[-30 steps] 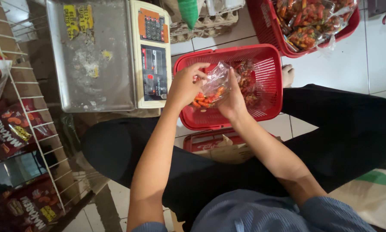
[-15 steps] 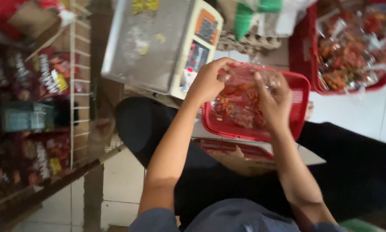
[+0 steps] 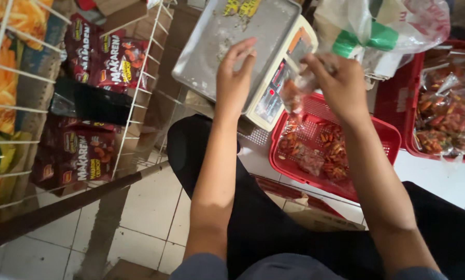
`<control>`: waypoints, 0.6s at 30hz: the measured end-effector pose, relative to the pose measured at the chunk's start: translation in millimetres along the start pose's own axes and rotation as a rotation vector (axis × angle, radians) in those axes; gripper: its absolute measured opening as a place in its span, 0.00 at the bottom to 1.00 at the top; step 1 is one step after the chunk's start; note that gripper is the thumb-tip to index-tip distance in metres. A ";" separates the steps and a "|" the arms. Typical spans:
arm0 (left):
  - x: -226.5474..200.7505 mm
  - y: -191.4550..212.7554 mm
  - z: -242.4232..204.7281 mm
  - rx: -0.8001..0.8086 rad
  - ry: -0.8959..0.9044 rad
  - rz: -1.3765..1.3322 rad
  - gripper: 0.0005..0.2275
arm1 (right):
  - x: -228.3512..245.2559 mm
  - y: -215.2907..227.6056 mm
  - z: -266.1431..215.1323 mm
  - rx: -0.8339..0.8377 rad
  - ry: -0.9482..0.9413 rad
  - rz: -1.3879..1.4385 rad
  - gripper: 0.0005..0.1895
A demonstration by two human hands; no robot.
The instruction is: The person sits on the floor and repeatedly weighs small portions of red snacks on a digital scale. They then transfer the snacks into clear plastic bags, tie the bags shut by hand, and place the finished packages into a red basket.
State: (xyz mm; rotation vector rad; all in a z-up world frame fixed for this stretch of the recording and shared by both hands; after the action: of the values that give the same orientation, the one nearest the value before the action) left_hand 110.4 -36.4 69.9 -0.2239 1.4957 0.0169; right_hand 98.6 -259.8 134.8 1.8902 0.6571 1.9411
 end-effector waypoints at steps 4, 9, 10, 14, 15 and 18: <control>0.9 35.3 5.4 -0.094 -0.036 -0.103 0.13 | 15.6 -36.5 32.2 0.015 0.103 0.295 0.15; 12.5 49.2 8.9 -0.077 -0.017 -0.164 0.11 | -34.0 -86.7 55.1 0.015 -0.097 0.614 0.15; 14.0 50.0 9.6 -0.074 -0.009 -0.148 0.11 | -50.4 -98.1 54.6 0.004 -0.128 0.625 0.16; 9.6 55.3 6.6 -0.087 -0.042 -0.132 0.10 | -108.1 -122.6 38.3 -0.005 -0.222 0.614 0.16; 9.9 57.0 7.5 -0.089 -0.038 -0.131 0.10 | -121.4 -120.1 30.3 -0.049 -0.268 0.527 0.17; 15.8 61.7 4.9 -0.097 -0.017 -0.122 0.10 | -141.2 -102.7 9.7 -0.166 -0.283 0.336 0.17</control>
State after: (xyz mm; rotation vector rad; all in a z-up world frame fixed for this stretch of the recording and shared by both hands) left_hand 107.3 22.8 46.1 -0.3916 1.4636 -0.0065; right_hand 107.9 -251.5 -39.6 2.2168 0.0964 1.7903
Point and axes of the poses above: each hand's wrist, its own z-axis towards the middle knuckle, its own y-axis out of the back of the hand, x = y × z, the point moved 10 cm from there along z, towards the middle knuckle, and after that the axes turned 8 degrees about -z, right-handed, at the moved point
